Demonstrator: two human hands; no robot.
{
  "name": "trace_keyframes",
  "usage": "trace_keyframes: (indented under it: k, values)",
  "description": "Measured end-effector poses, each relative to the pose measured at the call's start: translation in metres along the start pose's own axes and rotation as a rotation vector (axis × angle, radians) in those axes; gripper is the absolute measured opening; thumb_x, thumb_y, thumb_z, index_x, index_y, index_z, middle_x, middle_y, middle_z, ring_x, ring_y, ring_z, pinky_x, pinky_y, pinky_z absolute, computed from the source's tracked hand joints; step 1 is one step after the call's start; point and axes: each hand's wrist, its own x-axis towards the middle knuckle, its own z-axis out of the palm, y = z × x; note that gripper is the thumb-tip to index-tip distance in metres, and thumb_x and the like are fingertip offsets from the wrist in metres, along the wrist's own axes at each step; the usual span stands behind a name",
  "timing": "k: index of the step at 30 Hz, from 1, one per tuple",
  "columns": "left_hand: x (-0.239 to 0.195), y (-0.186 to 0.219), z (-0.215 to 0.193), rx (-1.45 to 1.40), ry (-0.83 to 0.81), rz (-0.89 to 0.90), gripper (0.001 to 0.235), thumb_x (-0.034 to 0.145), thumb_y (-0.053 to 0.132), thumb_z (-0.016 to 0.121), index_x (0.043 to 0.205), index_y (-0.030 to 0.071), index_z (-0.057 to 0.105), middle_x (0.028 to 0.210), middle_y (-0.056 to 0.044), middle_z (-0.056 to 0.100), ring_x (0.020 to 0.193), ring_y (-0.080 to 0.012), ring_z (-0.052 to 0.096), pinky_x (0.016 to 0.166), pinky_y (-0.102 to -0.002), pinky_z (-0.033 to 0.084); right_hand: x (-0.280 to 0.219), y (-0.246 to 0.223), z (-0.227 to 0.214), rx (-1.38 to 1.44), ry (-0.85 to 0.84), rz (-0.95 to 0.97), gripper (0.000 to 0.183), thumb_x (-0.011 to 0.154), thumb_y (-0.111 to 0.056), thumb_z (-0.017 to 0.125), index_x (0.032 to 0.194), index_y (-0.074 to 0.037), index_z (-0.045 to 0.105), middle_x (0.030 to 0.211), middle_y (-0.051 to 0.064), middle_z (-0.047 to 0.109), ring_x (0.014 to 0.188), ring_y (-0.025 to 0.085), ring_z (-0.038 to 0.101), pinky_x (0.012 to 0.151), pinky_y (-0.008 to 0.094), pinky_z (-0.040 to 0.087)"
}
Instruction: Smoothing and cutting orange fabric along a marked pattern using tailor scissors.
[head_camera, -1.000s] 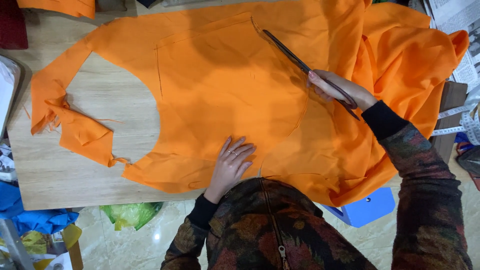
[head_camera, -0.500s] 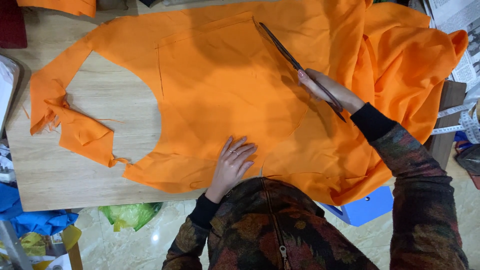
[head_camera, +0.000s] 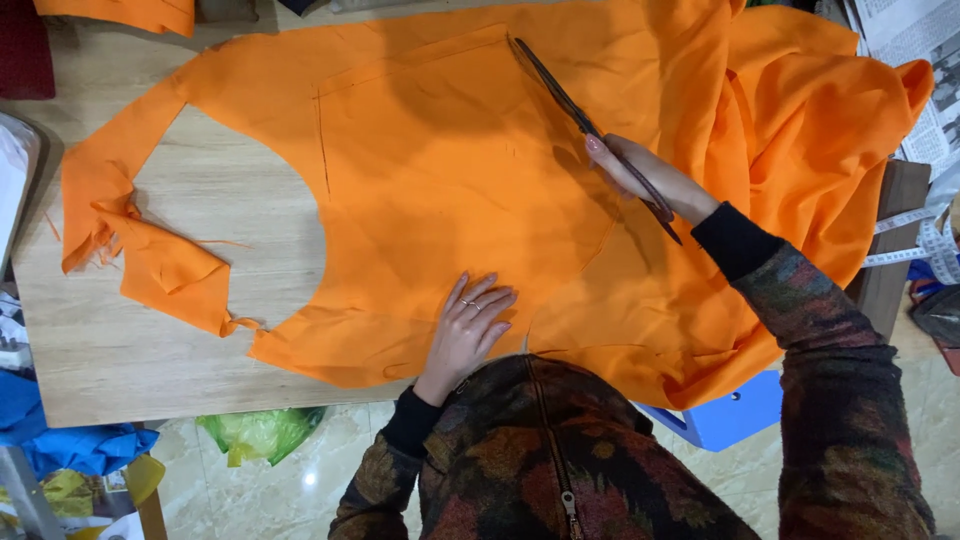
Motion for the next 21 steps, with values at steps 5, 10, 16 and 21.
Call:
trace_keyframes:
  k: [5, 10, 16, 21]
  values:
    - [0.0, 0.0, -0.003, -0.01, 0.001, -0.012, 0.038, 0.105, 0.041, 0.054, 0.126, 0.015, 0.072, 0.126, -0.004, 0.072, 0.137, -0.0257, 0.055, 0.123, -0.05, 0.023, 0.009, 0.001, 0.01, -0.014, 0.036, 0.013, 0.08, 0.102, -0.078, 0.027, 0.098, -0.002, 0.052, 0.069, 0.008, 0.053, 0.062, 0.023, 0.06, 0.052, 0.036, 0.051]
    - [0.0, -0.001, -0.002, -0.005, -0.001, -0.012, 0.038, 0.104, 0.041, 0.055, 0.125, 0.014, 0.072, 0.126, -0.005, 0.072, 0.136, -0.026, 0.056, 0.123, -0.05, 0.024, 0.009, 0.003, 0.012, 0.04, 0.036, 0.019, 0.078, 0.103, -0.077, 0.025, 0.101, -0.005, 0.054, 0.065, 0.004, 0.05, 0.056, 0.018, 0.057, 0.049, 0.034, 0.051]
    - [0.001, 0.0, -0.004, -0.007, -0.006, -0.02, 0.038, 0.104, 0.041, 0.054, 0.125, 0.014, 0.072, 0.126, -0.005, 0.072, 0.136, -0.0258, 0.056, 0.124, -0.05, 0.022, -0.013, -0.049, 0.015, 0.172, 0.007, 0.071, 0.074, 0.101, -0.071, 0.025, 0.104, -0.002, 0.052, 0.066, -0.007, 0.033, 0.052, 0.005, 0.038, 0.049, 0.022, 0.037]
    - [0.0, -0.001, -0.004, -0.001, -0.015, -0.018, 0.039, 0.104, 0.042, 0.054, 0.125, 0.015, 0.072, 0.127, -0.004, 0.072, 0.136, -0.0253, 0.056, 0.124, -0.05, 0.022, 0.007, -0.034, 0.021, 0.223, 0.014, 0.081, 0.085, 0.098, -0.081, 0.023, 0.114, -0.002, 0.049, 0.067, -0.008, 0.031, 0.052, 0.004, 0.038, 0.046, 0.021, 0.036]
